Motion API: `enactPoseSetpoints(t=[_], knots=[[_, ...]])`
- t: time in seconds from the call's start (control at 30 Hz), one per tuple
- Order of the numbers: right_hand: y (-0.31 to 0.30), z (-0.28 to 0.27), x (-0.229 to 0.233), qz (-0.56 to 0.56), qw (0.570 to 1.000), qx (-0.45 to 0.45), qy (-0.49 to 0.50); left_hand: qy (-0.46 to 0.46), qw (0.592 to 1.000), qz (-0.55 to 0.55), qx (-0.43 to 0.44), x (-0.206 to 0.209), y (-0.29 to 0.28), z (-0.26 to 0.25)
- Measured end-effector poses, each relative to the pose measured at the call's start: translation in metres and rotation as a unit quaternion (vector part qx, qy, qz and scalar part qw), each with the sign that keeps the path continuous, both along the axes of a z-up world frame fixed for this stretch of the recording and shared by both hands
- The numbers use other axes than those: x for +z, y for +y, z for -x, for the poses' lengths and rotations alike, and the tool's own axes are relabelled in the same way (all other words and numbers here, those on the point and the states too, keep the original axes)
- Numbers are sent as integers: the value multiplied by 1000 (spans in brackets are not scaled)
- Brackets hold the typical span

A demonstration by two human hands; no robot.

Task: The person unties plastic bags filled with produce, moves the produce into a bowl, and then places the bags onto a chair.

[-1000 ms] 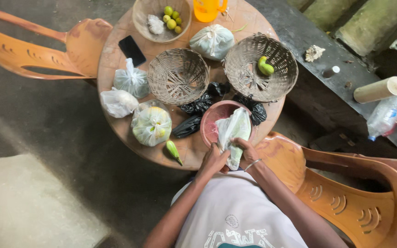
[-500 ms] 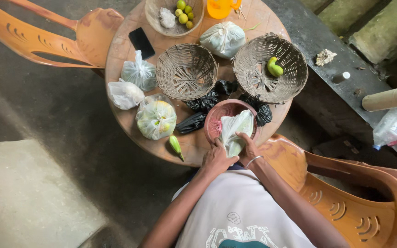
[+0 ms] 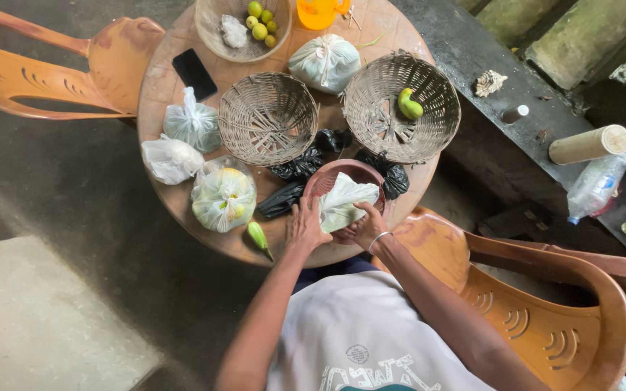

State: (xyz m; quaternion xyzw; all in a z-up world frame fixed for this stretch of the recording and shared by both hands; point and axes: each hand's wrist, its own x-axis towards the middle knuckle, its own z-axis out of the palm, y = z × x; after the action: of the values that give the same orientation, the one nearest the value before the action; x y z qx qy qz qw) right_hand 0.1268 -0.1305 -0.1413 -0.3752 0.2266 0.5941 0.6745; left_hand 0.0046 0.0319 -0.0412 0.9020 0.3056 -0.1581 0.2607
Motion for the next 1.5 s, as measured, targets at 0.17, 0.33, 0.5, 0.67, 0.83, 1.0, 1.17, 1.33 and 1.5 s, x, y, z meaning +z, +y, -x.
enactPoseSetpoints(t=[0.17, 0.33, 0.5, 0.67, 0.83, 1.0, 1.17, 1.33, 1.5], knots=[[-10, -4, -10, 44, 998, 9, -42, 0, 1000, 11, -11, 12, 2, -4], [-23, -8, -14, -8, 996, 57, -61, -22, 1000, -7, -11, -10, -12, 0], [-22, -17, -1, 106, 985, 106, -82, -38, 998, -44, -28, -19, -24, -2], [-22, -31, -21, 122, 987, 82, -60, 6, 995, -97, -34, -26, -25, -15], [-16, -38, -41, 154, 982, 99, -52, 69, 985, -149, -56, -77, -19, -27], [-23, -40, -28, 137, 971, 173, -87, 68, 970, -224, -61, -118, -16, -30], [-51, -58, 23, 137, 928, 243, -247, 24, 995, -97, -31, -33, -10, -12], [-80, -86, 34, 179, 895, 196, -359, -103, 984, -63, 130, 18, -11, 38], [-67, -88, 40, 196, 898, 188, -346, -139, 962, -90, 217, 21, -13, 75]])
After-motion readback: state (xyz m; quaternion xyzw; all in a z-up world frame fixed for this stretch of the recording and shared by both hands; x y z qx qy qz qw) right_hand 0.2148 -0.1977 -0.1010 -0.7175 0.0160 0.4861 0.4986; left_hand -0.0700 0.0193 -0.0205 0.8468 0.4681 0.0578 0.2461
